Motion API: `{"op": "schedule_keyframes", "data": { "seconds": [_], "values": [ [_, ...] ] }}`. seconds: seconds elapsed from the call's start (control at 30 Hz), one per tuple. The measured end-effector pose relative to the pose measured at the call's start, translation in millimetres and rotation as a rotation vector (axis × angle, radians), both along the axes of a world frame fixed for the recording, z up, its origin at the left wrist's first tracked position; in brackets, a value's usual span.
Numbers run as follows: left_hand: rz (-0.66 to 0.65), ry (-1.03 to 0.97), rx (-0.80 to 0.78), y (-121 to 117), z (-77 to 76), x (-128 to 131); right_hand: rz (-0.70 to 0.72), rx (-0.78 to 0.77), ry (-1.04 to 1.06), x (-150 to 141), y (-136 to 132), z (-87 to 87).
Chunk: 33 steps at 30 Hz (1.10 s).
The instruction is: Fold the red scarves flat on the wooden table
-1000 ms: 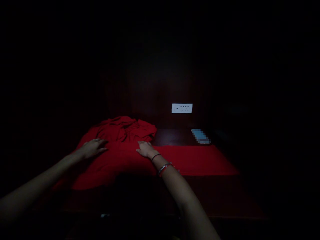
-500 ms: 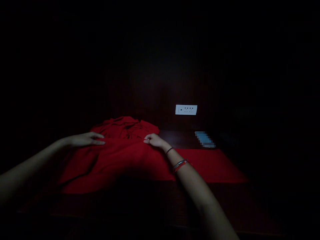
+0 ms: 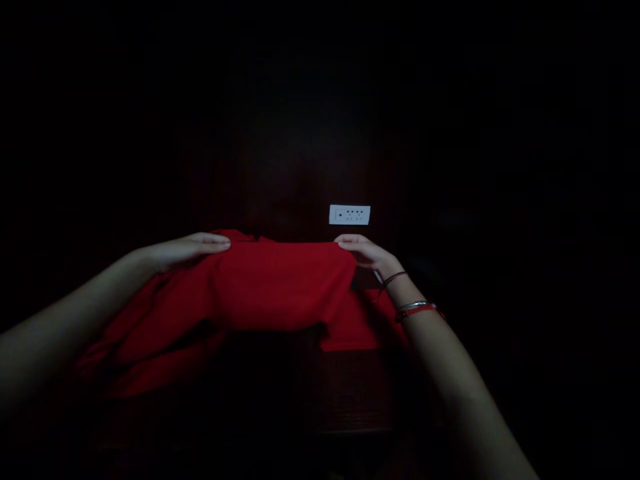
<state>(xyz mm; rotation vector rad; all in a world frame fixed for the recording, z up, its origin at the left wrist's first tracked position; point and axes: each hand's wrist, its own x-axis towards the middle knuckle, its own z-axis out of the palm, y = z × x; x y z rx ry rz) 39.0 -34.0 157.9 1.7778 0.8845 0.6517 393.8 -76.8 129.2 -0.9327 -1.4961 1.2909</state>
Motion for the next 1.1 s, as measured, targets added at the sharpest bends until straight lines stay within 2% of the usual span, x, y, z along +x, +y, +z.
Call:
{"op": "schedule_keyframes", "data": {
  "seconds": [0.1,0.2,0.23,0.3,0.37,0.43,0.53,0.63,0.7,0.8,0.9,1.0,1.1],
  "values": [
    [-0.107,0.175,0.135,15,-26.2,52,-0.203,0.011,-0.194,38,-5,-11.3],
    [-0.096,0.546,0.329,27,-70.2,98,-0.376,0.006,-0.506,62,-6,-39.5],
    [-0.083,0.674,0.393,29,-85.2,110,-0.418,0.001,-0.632,66,-6,-49.8],
    [-0.067,0.765,0.441,30,-110.5,127,-0.459,0.028,-0.871,68,-9,-68.0],
    [-0.058,0.798,0.47,30,-125.8,134,-0.457,0.09,-1.054,62,-17,-80.5],
    [-0.054,0.826,0.503,32,-130.0,132,-0.472,0.139,-1.157,51,-34,-86.8],
    [-0.055,0.859,0.535,37,-122.7,123,-0.468,0.179,-1.182,32,-72,-88.1],
    [-0.028,0.867,0.584,32,-115.1,113,-0.219,0.255,-1.201,14,-109,-87.5],
    [-0.01,0.87,0.671,16,-115.8,108,-0.173,0.279,-1.277,6,-123,-89.1],
    [-0.121,0.908,0.801,-24,-124.0,95,-0.208,0.358,-1.361,1,-127,-92.1],
    [-0.237,0.987,0.915,-61,-134.3,75,-0.19,0.461,-1.329,3,-121,-90.8],
    [-0.109,1.084,1.0,-76,-140.2,49,-0.26,0.491,-1.296,10,-119,-86.5],
    [0.062,1.186,0.933,-73,-138.4,26,-0.422,0.447,-1.352,20,-120,-85.6]
  ]
}}
